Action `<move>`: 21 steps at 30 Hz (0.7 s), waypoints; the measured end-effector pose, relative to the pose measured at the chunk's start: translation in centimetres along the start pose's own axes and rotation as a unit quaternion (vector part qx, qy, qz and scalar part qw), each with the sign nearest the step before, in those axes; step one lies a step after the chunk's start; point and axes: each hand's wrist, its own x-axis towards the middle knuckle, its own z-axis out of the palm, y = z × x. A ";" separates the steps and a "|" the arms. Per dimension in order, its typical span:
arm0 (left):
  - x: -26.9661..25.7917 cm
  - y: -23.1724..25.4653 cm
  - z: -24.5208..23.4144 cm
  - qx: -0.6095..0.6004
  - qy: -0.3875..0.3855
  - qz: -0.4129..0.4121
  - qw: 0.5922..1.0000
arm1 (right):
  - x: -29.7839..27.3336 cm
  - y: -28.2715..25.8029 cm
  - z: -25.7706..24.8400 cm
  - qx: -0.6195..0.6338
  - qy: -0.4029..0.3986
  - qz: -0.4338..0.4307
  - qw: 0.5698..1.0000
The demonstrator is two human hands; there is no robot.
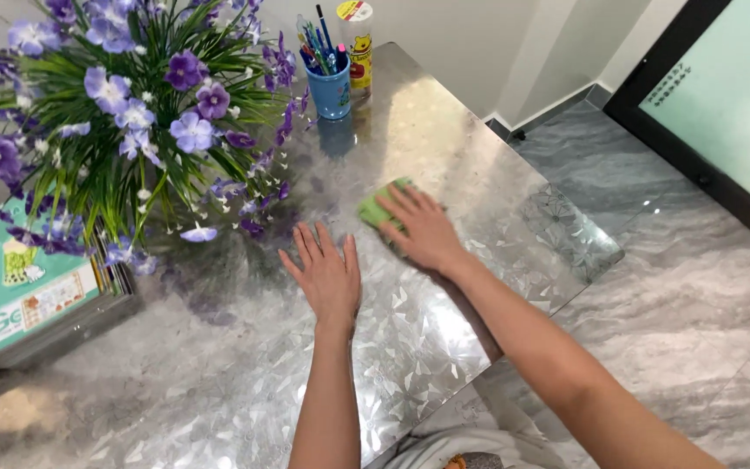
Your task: The person wipes a glass tabletop with a green cloth, moving the cloth in circular and back-and-forth motions across the surface. The person avoids the items on the table, including a flower arrangement, a pen holder, and a small container.
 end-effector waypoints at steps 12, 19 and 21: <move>0.0 0.1 -0.6 -0.004 -0.031 -0.008 0.999 | 4.3 19.2 -1.5 -0.094 0.085 0.171 0.977; 0.0 0.0 -0.4 -0.007 -0.022 -0.003 1.000 | 5.6 19.8 0.6 -0.116 0.084 0.258 0.956; 0.1 0.1 -0.3 -0.004 -0.019 -0.005 1.000 | 5.4 17.2 0.2 -0.117 0.067 0.269 0.954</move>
